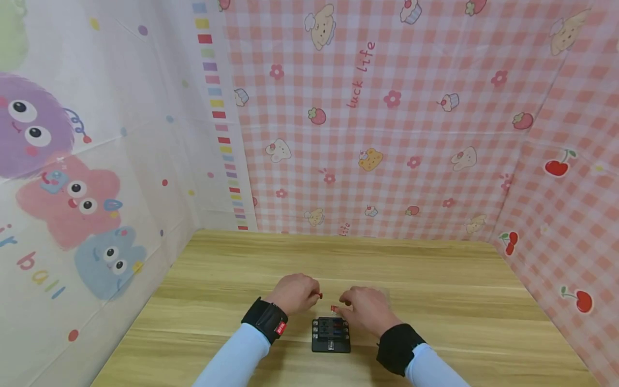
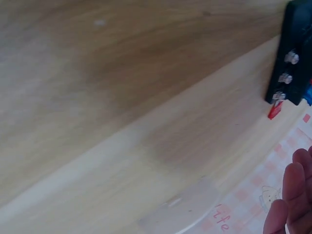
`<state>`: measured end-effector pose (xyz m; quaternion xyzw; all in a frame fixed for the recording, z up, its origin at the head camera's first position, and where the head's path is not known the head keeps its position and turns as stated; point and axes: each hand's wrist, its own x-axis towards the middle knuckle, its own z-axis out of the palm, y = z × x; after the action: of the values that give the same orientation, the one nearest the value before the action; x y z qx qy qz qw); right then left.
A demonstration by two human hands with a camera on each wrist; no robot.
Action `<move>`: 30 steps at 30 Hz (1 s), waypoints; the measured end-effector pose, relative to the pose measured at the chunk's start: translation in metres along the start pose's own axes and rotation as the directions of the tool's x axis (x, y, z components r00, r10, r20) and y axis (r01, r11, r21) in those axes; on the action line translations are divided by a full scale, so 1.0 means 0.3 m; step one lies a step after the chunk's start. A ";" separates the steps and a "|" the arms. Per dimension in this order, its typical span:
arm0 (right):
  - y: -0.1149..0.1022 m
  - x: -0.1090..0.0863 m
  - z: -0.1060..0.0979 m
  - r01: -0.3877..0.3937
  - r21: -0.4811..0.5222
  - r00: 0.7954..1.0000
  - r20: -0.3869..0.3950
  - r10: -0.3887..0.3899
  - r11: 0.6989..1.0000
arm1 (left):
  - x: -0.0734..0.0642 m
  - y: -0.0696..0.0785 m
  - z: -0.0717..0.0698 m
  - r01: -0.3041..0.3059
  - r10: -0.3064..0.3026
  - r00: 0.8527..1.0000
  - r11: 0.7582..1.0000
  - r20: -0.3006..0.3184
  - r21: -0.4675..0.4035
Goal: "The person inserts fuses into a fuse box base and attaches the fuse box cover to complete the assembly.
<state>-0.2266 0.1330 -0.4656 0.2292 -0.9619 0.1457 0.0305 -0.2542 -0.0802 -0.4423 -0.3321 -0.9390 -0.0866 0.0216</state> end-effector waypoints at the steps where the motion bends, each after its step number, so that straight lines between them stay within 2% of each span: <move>1: 0.005 -0.004 0.001 -0.001 -0.001 1.000 0.007 0.001 1.000 | 0.000 0.000 0.000 0.001 -0.001 1.000 1.000 0.002 -0.003; 9: 0.035 -0.027 0.013 -0.022 0.006 0.994 0.107 0.021 1.000 | -0.003 0.004 -0.003 0.005 -0.005 1.000 1.000 0.011 -0.024; 12: 0.040 -0.034 0.016 0.001 -0.009 0.990 0.138 0.000 1.000 | -0.003 0.007 0.000 0.007 -0.006 1.000 0.999 0.019 -0.034; 17: 0.045 -0.042 0.020 0.044 -0.015 0.985 0.165 -0.041 0.999 | -0.004 0.012 0.003 0.010 -0.010 1.000 0.999 0.016 -0.038; 30: 0.038 -0.050 0.031 0.038 0.029 0.981 0.188 -0.043 0.999 | -0.005 0.026 0.019 0.016 -0.015 0.999 1.000 0.045 -0.023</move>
<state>-0.2183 0.1465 -0.4795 0.2617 -0.9537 0.1349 -0.0610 -0.2480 -0.0741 -0.4468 -0.3267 -0.9408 -0.0903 -0.0040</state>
